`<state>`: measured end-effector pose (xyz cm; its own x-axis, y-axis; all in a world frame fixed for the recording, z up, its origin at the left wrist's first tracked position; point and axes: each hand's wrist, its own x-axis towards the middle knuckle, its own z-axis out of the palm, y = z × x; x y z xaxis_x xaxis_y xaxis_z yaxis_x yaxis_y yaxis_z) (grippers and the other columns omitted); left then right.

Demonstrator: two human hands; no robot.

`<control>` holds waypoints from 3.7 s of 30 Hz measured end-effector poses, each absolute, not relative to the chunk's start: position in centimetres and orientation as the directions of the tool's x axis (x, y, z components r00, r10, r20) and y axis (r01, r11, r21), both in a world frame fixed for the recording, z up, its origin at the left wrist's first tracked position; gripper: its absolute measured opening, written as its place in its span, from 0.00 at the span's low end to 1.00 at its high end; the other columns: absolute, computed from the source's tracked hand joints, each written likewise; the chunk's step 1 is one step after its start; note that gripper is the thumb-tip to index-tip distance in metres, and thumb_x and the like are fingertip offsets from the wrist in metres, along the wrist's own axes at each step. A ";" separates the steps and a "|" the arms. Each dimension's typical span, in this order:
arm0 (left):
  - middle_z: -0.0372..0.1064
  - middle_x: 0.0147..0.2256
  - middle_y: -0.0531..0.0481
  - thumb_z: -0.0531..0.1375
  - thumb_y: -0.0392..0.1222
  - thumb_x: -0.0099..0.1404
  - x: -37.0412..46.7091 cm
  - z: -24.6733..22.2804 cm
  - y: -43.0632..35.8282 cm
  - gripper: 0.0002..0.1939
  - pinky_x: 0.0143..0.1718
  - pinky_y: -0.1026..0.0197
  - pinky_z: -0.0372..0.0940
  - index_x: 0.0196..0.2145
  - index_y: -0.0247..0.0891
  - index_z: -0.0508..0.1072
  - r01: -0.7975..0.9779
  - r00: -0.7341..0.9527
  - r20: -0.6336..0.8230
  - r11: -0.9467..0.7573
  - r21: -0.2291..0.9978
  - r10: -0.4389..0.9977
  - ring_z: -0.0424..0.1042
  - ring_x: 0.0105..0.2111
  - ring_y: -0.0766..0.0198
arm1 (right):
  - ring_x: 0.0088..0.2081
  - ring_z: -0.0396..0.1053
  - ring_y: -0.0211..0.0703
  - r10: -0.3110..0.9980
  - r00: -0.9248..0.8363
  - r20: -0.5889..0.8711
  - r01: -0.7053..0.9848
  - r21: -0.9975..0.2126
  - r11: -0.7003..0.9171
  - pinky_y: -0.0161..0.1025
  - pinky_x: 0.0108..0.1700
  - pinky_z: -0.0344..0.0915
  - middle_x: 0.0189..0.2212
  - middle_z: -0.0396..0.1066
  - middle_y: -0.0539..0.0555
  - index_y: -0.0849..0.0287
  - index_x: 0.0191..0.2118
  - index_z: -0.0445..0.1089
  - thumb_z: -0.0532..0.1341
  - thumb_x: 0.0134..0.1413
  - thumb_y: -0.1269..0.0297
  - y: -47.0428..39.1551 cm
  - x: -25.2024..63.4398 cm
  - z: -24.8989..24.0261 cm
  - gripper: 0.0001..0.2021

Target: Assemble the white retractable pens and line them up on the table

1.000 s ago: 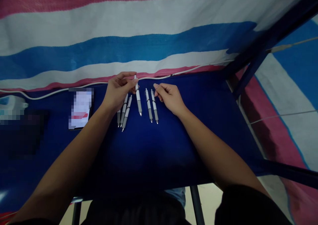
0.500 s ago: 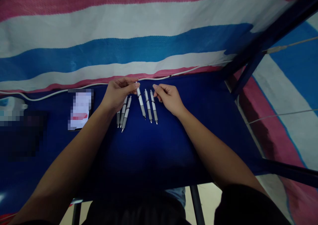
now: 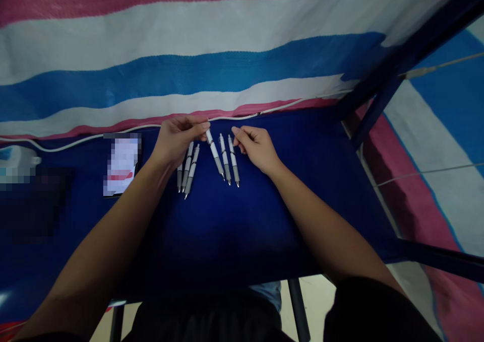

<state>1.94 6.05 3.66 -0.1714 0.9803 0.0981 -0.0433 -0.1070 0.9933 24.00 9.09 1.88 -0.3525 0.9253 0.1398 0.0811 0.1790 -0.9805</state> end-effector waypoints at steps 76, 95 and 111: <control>0.77 0.46 0.36 0.58 0.52 0.79 0.7 5.6 1.9 0.16 0.47 0.47 0.69 0.48 0.37 0.78 0.971 -0.141 0.129 0.112 0.212 0.982 0.77 0.47 0.43 | 0.25 0.59 0.39 0.827 -0.491 0.273 0.325 -0.824 0.465 0.41 0.33 0.54 0.20 0.62 0.47 0.56 0.27 0.68 0.57 0.75 0.51 7.9 24.1 2.6 0.23; 0.75 0.43 0.42 0.54 0.37 0.78 0.3 3.8 0.5 0.08 0.43 0.53 0.67 0.48 0.37 0.74 0.931 -0.029 0.137 -0.023 0.363 0.990 0.73 0.40 0.55 | 0.41 0.71 0.52 0.409 -0.910 0.068 0.396 -0.151 0.906 0.46 0.48 0.53 0.36 0.78 0.59 0.62 0.45 0.75 0.60 0.67 0.70 -0.2 19.8 5.9 0.07; 0.69 0.35 0.50 0.59 0.36 0.74 -1.3 2.1 -0.4 0.16 0.39 0.55 0.71 0.58 0.40 0.75 0.744 0.018 0.434 -0.302 0.596 0.901 0.70 0.32 0.61 | 0.28 0.64 0.40 0.904 -0.379 0.199 0.146 -0.951 0.271 0.42 0.33 0.60 0.26 0.66 0.47 0.53 0.38 0.70 0.67 0.60 0.59 2.1 23.4 5.3 0.06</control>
<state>-1.27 -0.39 2.12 0.0182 0.9008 0.4339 0.7441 -0.3020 0.5959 23.39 2.09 5.29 -0.3794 0.9035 0.1992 0.1463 0.2712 -0.9513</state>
